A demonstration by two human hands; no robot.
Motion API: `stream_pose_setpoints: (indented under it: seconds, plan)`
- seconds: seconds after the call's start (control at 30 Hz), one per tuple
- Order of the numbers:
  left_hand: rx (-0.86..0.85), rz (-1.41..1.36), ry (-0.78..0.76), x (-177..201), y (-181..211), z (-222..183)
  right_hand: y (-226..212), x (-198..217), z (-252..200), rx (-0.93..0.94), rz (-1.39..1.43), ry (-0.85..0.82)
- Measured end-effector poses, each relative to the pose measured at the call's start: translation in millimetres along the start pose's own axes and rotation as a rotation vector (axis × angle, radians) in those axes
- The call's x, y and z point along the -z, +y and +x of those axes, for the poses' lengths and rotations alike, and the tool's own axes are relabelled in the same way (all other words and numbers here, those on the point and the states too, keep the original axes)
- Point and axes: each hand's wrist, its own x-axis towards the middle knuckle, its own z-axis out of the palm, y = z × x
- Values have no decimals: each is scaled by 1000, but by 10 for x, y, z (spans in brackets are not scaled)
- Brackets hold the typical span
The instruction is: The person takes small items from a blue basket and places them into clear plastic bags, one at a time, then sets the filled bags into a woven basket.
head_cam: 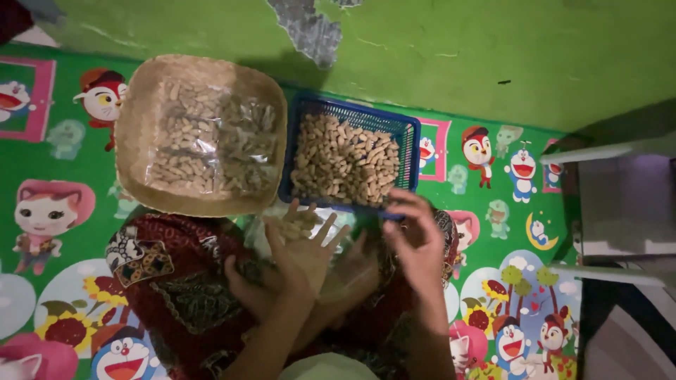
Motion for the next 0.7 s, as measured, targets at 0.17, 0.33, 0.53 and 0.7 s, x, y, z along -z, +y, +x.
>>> stream_pose_setpoints:
  seconds: [0.17, 0.33, 0.53, 0.7]
  plan:
    - [-28, 54, 9, 75, 18, 28, 923, 87, 372, -268, 9, 304]
    - [-41, 60, 16, 56, 43, -7, 2472, 144, 864, -328, -241, 311]
    - [-48, 116, 10, -133, 139, -52, 3168, -603, 1432, -357, -374, 198]
    - [-75, 186, 53, -182, 184, -7, 2474, -1395, 1258, 333, -573, -232]
